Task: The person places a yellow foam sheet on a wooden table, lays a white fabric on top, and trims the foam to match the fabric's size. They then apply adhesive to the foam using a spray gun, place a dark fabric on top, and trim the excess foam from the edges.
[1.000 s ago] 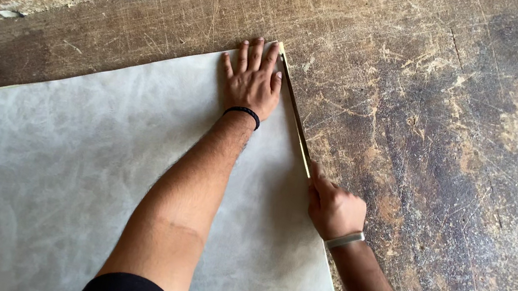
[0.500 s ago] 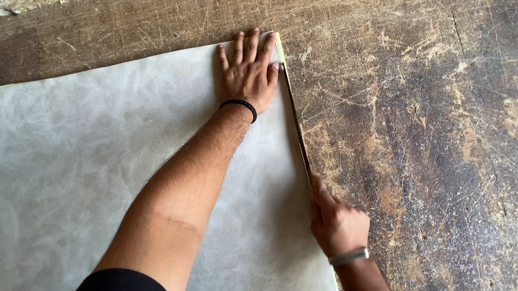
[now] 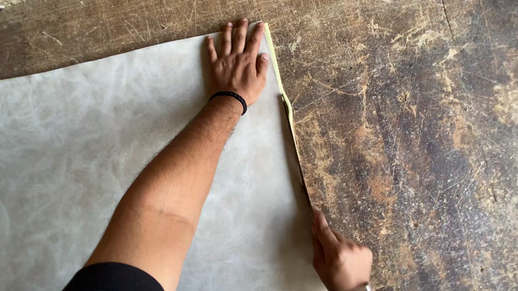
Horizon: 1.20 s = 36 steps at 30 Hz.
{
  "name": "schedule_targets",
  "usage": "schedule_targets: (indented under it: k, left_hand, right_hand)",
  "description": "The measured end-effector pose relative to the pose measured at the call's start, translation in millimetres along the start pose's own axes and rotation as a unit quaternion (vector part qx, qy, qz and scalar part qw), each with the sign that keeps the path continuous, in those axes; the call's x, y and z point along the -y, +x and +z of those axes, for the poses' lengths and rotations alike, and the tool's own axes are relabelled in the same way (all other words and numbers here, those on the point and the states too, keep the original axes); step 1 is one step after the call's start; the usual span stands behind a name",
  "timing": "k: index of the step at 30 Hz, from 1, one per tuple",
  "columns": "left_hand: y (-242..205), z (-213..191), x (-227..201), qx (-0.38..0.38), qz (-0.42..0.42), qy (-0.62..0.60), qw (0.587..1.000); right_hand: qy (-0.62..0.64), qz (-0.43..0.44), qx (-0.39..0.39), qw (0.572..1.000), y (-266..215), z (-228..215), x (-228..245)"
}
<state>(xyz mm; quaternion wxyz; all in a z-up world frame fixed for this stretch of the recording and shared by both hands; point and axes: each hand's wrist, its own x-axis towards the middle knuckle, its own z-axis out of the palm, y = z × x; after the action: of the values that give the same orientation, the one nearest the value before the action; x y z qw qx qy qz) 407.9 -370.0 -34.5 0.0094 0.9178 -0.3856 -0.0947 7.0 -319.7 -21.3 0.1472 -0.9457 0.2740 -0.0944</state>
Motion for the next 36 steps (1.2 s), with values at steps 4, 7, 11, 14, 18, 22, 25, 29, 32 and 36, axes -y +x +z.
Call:
schedule_targets:
  k: [4,7,11,14,18,22,25,29,32,36]
  left_hand:
    - [0,0,0,0.002,-0.004,-0.006,1.0]
    - [2,1,0,-0.002,-0.004,-0.007,1.0]
    - [2,5,3,-0.007,-0.003,-0.005,1.0]
    - [2,6,1,-0.005,-0.003,-0.005,1.0]
    - [4,7,2,-0.001,-0.003,-0.006,1.0]
    - [4,6,2,0.005,-0.004,-0.011,1.0]
    - [2,4,3,0.005,-0.003,-0.016,1.0]
    - [0,3,2,-0.002,-0.005,-0.025,1.0]
    - [0,6,-3,0.006,-0.009,-0.038,0.999]
    - [-1,1,6,0.006,0.018,-0.058,0.998]
  right_hand:
    - [0.043,0.005,-0.004,0.999,7,6,-3]
    - [0.024,-0.007,0.012,1.0,-34,-11,-9]
    - [-0.026,0.036,0.02,0.999,-75,-22,-36]
    - [-0.08,0.137,-0.025,0.987,-59,-15,-62]
    - [-0.038,0.218,-0.131,0.966,-8,-9,-81]
    - [0.031,0.108,-0.079,0.991,37,8,-49]
    - [0.086,0.051,-0.078,0.992,80,22,-27]
    - [0.078,0.078,-0.073,0.991,128,32,-13]
    - [0.089,0.115,-0.096,0.985,139,31,-11]
    - [0.058,0.132,-0.094,0.985,140,35,-1]
